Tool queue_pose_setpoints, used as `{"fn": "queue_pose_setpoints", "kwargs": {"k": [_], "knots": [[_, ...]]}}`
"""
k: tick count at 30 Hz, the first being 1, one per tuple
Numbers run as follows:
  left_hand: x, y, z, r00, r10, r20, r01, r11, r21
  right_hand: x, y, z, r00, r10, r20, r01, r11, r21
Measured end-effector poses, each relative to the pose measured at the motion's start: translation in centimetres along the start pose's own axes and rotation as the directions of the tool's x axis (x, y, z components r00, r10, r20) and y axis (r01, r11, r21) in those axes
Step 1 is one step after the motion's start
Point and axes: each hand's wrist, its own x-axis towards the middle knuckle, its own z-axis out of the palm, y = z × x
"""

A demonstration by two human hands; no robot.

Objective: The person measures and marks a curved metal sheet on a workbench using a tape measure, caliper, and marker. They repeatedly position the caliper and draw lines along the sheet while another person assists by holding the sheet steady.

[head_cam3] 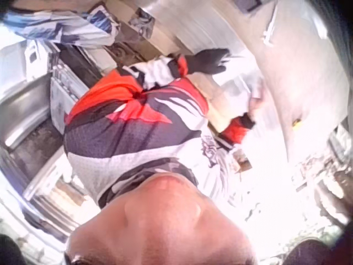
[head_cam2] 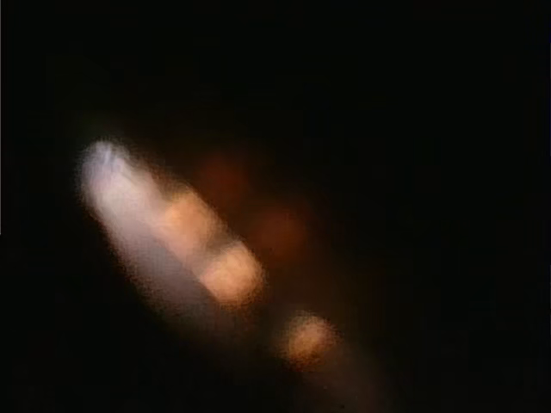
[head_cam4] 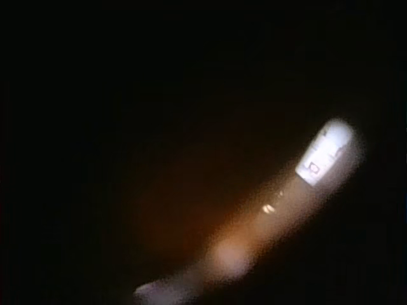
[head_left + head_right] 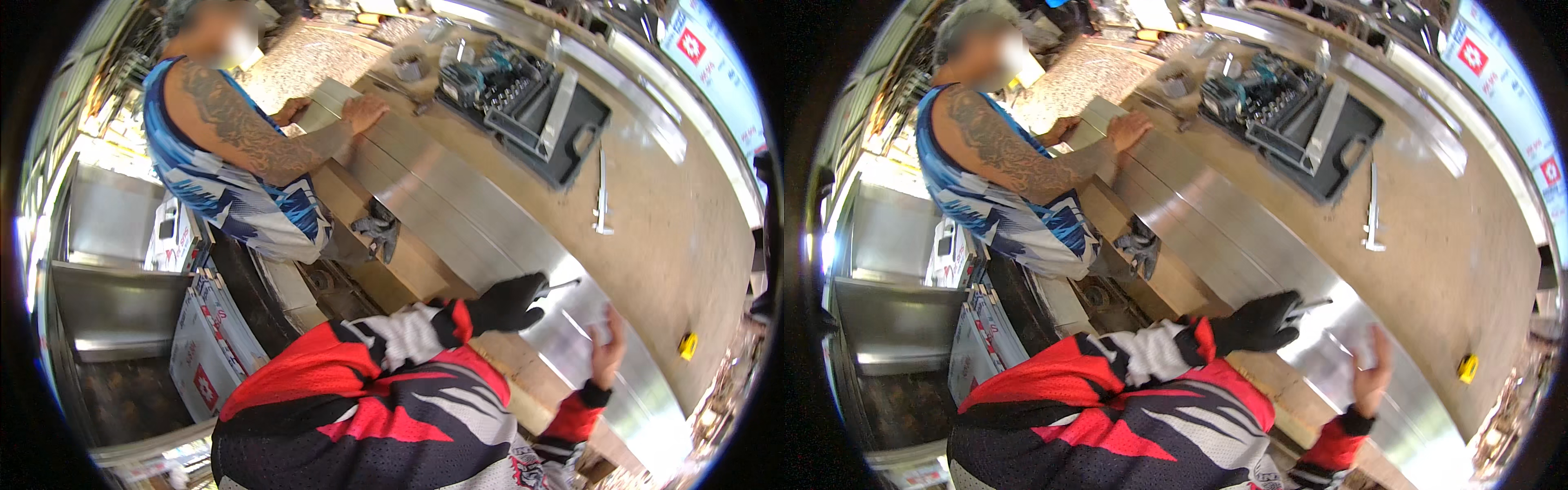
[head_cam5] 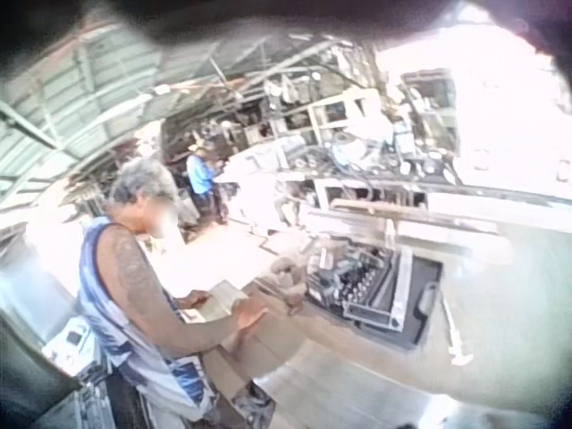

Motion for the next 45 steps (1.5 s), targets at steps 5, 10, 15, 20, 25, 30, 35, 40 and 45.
{"fn": "queue_pose_setpoints", "kwargs": {"k": [5,10,15,20,25,30,35,40,45], "knots": [[-3.3,2.5,-4.2,0.989,-0.107,0.106,0.095,0.989,0.11,1.7,-13.2,11.1,0.979,-0.052,0.197,-0.134,0.566,0.813],[-3.0,1.6,-7.7,0.981,-0.11,0.16,0.123,0.99,-0.072,3.8,-15.6,12.0,0.982,-0.121,0.148,-0.035,0.65,0.759],[-1.7,-4.2,-14.5,0.998,-0.053,0.043,0.048,0.993,0.107,6.4,-14.5,11.2,0.993,0.066,0.101,-0.118,0.699,0.705],[1.1,-11.7,-24.7,0.961,-0.12,-0.248,0.09,0.987,-0.13,9.2,-16.5,13.5,0.948,0.317,-0.01,-0.271,0.826,0.494],[5.4,-16.0,-32.5,0.882,-0.229,-0.412,0.141,0.962,-0.232,12.2,-22.4,18.7,0.998,-0.015,-0.061,0.022,0.994,0.109],[5.4,-16.8,-34.1,0.886,-0.247,-0.393,0.143,0.951,-0.275,12.4,-27.5,21.4,1.0,-0.012,-0.029,0.016,0.99,0.142],[0.7,-16.2,-34.5,0.83,-0.359,-0.427,0.239,0.92,-0.309,12.2,-26.9,23.2,0.999,-0.032,0.01,0.029,0.971,0.238],[-4.3,-14.6,-39.5,0.776,-0.297,-0.556,0.301,0.95,-0.087,16.2,-28.1,25.3,0.978,-0.188,0.094,0.154,0.945,0.287],[-3.7,-18.5,-47.1,0.623,-0.372,-0.688,0.267,0.928,-0.259,20.5,-32.7,27.6,0.925,-0.375,0.057,0.351,0.904,0.246]]}}
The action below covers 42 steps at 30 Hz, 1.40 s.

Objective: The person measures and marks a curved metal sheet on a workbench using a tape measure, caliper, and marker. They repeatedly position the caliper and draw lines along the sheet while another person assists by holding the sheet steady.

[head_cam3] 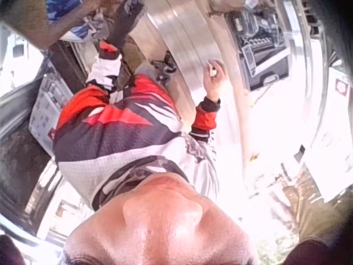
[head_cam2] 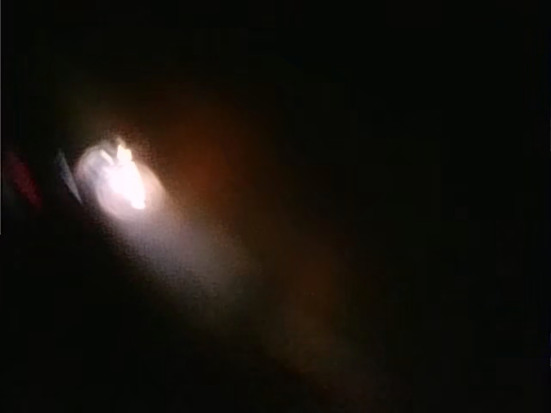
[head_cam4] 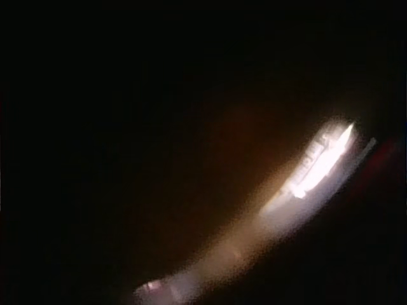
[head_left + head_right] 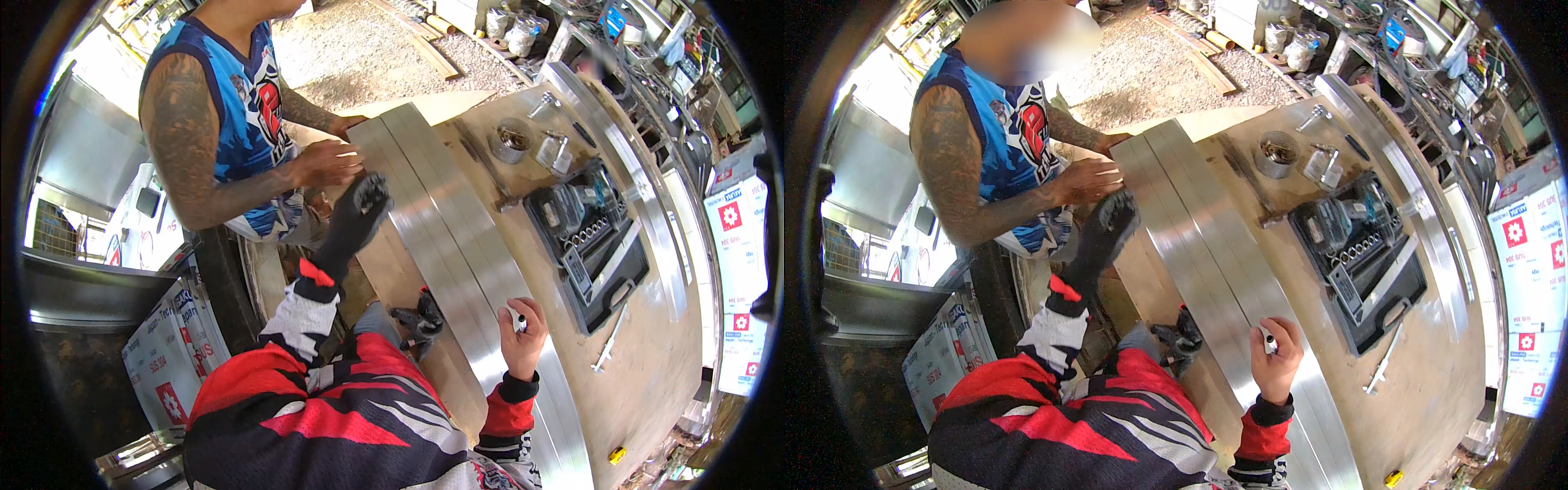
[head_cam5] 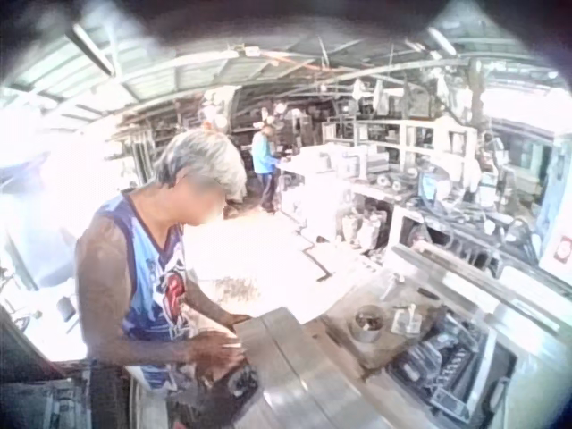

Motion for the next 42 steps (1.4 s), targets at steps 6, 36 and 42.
{"fn": "queue_pose_setpoints", "kwargs": {"k": [6,36,42], "knots": [[15.8,-7.2,-7.2,0.99,0.135,0.032,-0.139,0.969,0.202,7.1,-1.7,7.3,0.995,-0.005,0.098,0.014,0.995,-0.099],[27.6,-14.2,-7.1,0.81,-0.486,0.329,0.474,0.872,0.12,33.9,0.8,29.9,0.788,0.389,0.476,-0.297,0.919,-0.26],[27.2,-14.4,-6.5,0.831,-0.486,0.27,0.452,0.873,0.181,33.1,1.4,29.4,0.815,0.358,0.455,-0.184,0.906,-0.381]]}}
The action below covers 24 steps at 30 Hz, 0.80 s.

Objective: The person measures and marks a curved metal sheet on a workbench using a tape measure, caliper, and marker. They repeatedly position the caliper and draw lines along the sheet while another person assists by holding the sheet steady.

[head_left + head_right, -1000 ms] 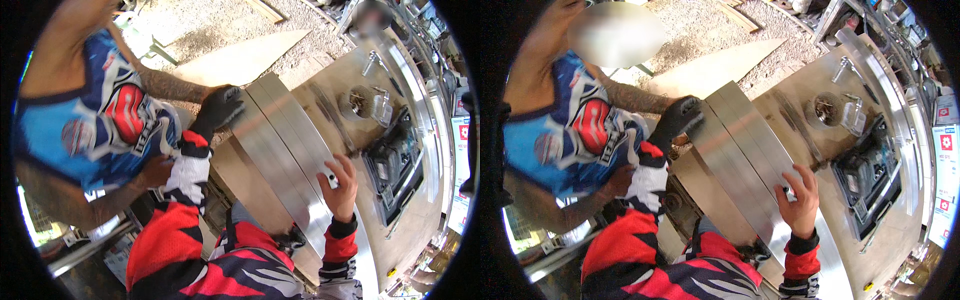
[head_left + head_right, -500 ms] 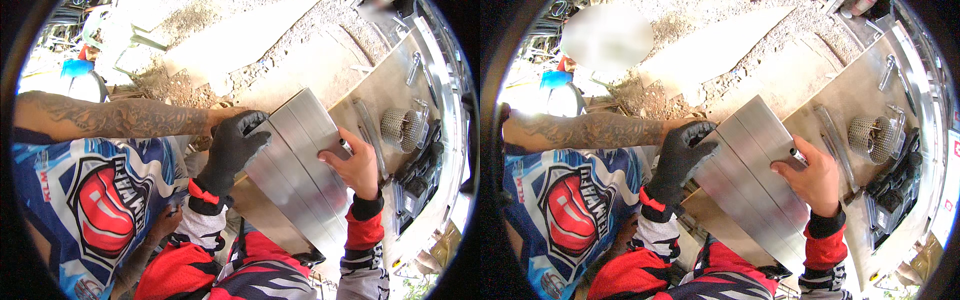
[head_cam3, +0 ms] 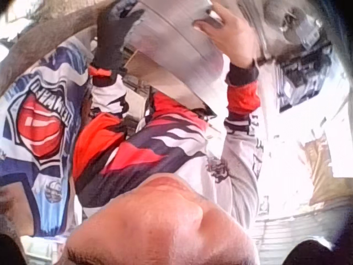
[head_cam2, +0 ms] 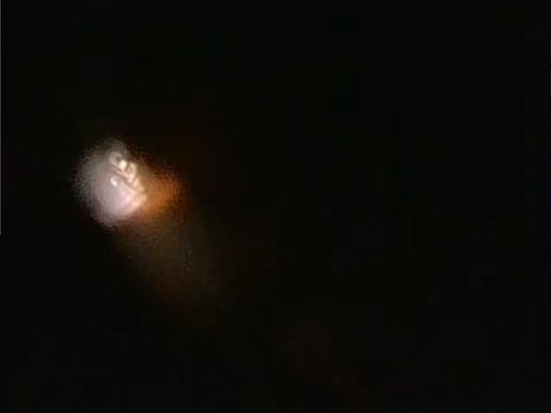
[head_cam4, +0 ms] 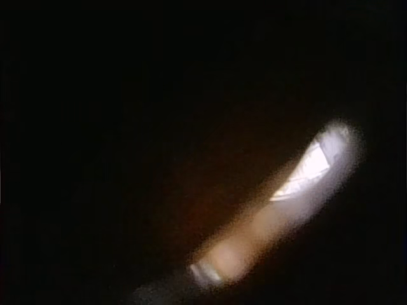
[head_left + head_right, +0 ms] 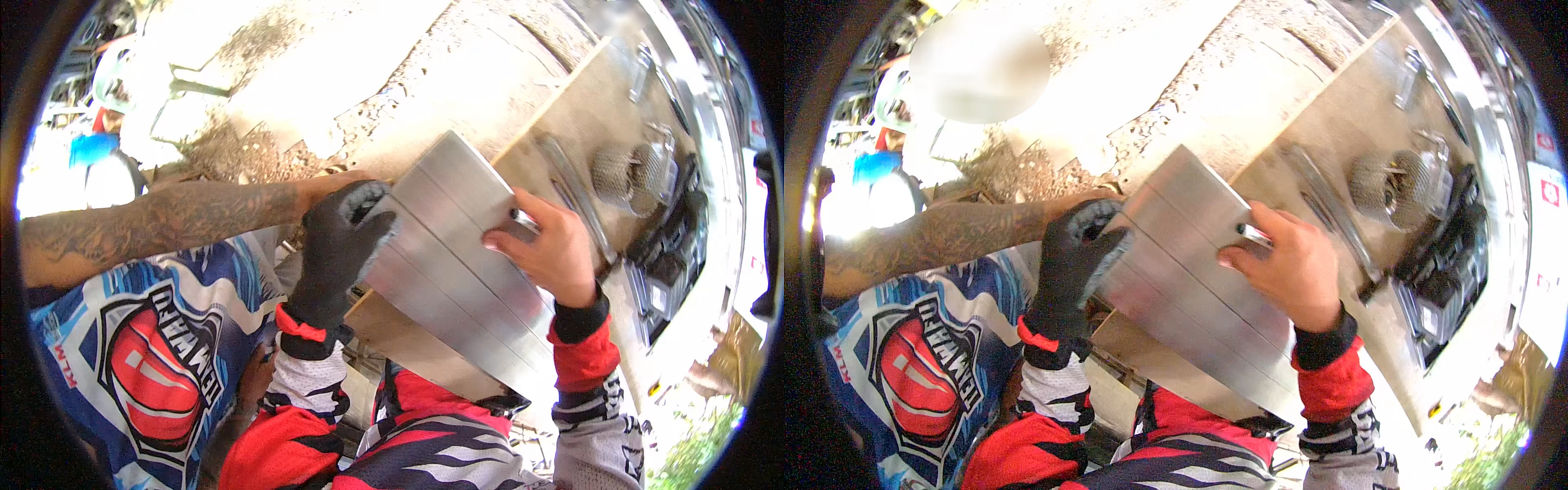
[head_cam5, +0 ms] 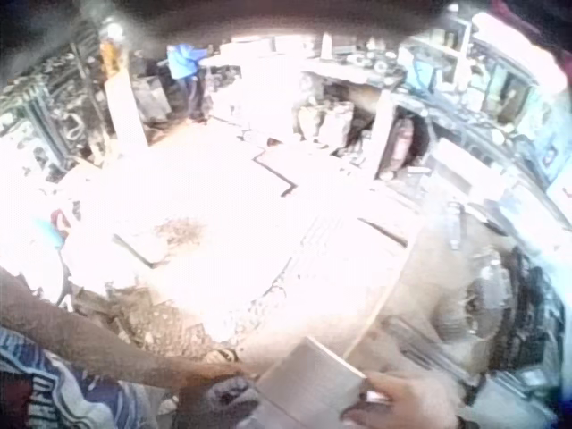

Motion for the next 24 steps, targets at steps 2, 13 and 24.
{"fn": "queue_pose_setpoints", "kwargs": {"k": [2,13,24], "knots": [[-0.1,-0.2,-0.1,1.0,-0.002,0.0,0.002,1.0,-0.03,-0.3,0.0,0.2,1.0,0.004,-0.003,-0.004,1.0,-0.016],[10.5,-0.4,-2.8,0.7,-0.265,0.663,0.267,0.958,0.101,-1.1,0.1,1.1,0.983,0.184,-0.021,-0.185,0.977,-0.101],[15.0,6.3,-1.2,0.368,-0.374,0.851,0.01,0.917,0.399,-6.8,5.6,-8.0,0.887,0.368,-0.279,0.1,0.437,0.894]]}}
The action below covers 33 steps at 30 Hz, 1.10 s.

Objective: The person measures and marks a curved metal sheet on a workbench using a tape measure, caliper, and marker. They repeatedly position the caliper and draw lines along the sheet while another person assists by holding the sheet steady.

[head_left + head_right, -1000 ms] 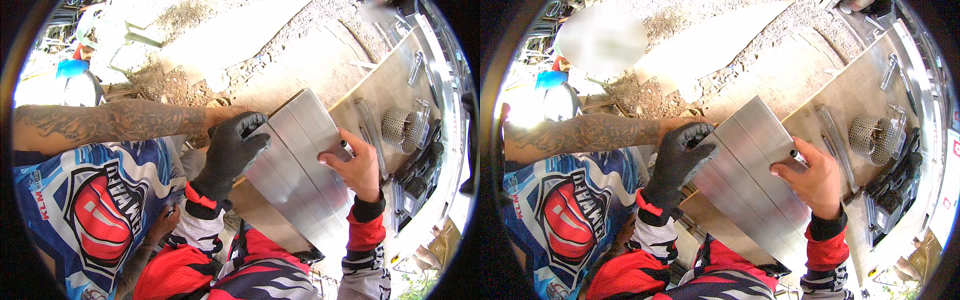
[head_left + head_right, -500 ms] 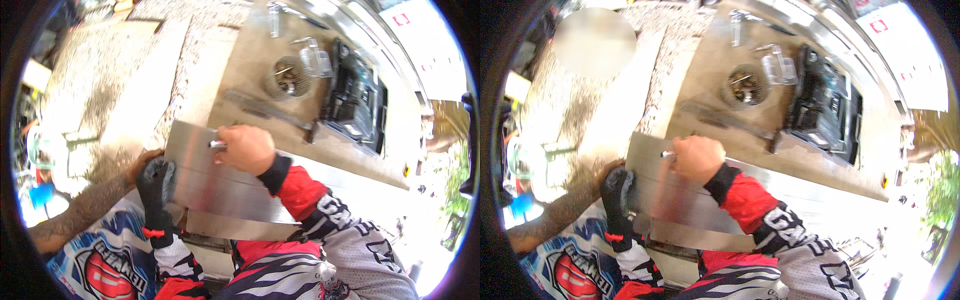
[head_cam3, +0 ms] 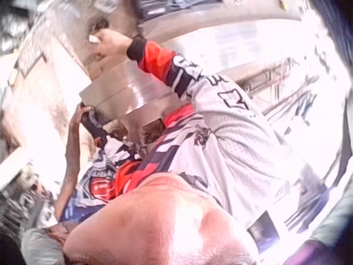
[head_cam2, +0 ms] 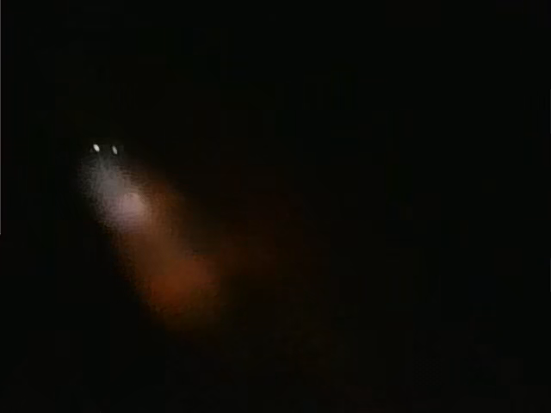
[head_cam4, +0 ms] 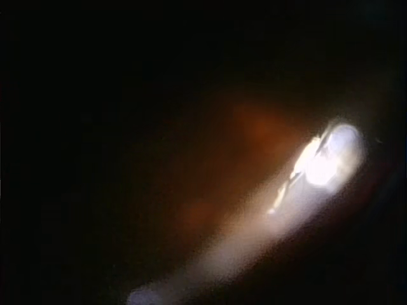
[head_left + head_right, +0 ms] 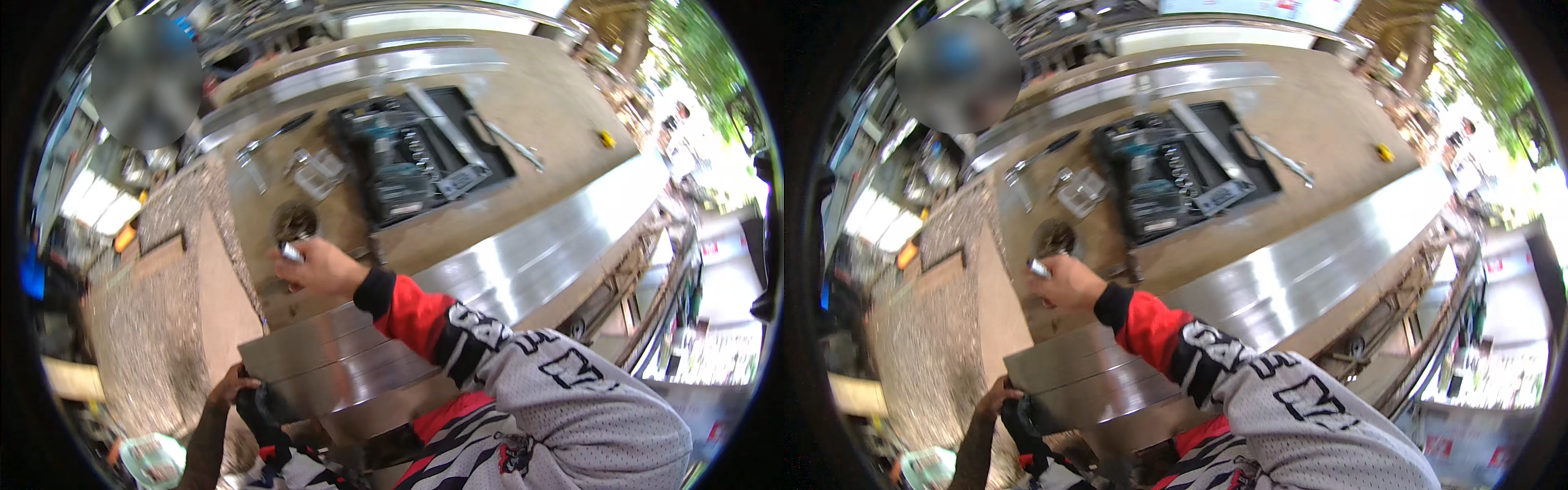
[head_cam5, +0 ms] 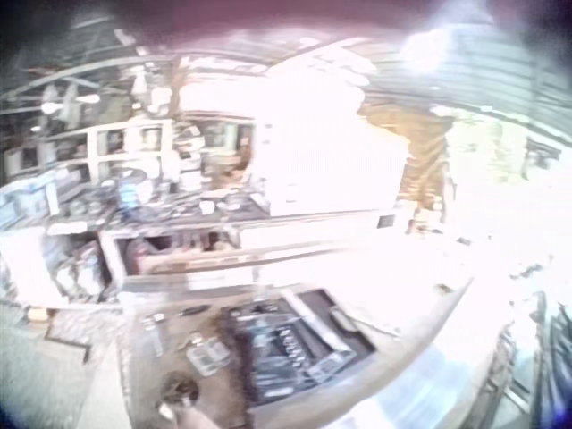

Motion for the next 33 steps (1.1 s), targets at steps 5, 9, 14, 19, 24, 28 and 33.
{"fn": "queue_pose_setpoints", "kwargs": {"k": [5,9,14,19,24,28,33], "knots": [[0.3,2.4,1.4,0.988,-0.08,-0.131,0.087,0.995,0.053,-3.2,-4.3,-13.7,0.944,-0.056,-0.325,0.117,0.978,0.172],[0.1,1.1,1.5,0.987,-0.042,-0.155,0.058,0.994,0.096,-8.1,-4.7,-24.1,0.842,-0.036,-0.538,0.086,0.994,0.07],[-0.4,1.0,0.5,0.996,-0.057,-0.067,0.06,0.997,0.051,-10.7,-0.4,-34.6,0.763,-0.063,-0.643,-0.043,0.988,-0.148],[-2.9,-2.6,10.3,0.613,0.246,-0.75,0.03,0.942,0.334,-3.2,5.6,-40.2,0.759,0.119,-0.64,-0.636,0.348,-0.689],[-5.7,-8.5,26.1,-0.166,0.411,-0.897,0.384,0.864,0.325,-0.6,9.0,-46.3,0.962,-0.023,-0.274,-0.272,0.06,-0.96],[-5.1,-6.9,32.3,0.003,0.325,-0.946,0.184,0.929,0.32,-1.6,8.3,-49.7,0.789,-0.072,-0.61,-0.558,0.332,-0.761],[-3.1,-5.5,36.8,-0.109,0.371,-0.922,0.124,0.925,0.358,-6.7,3.6,-52.8,0.824,-0.194,-0.532,-0.455,0.331,-0.827]]}}
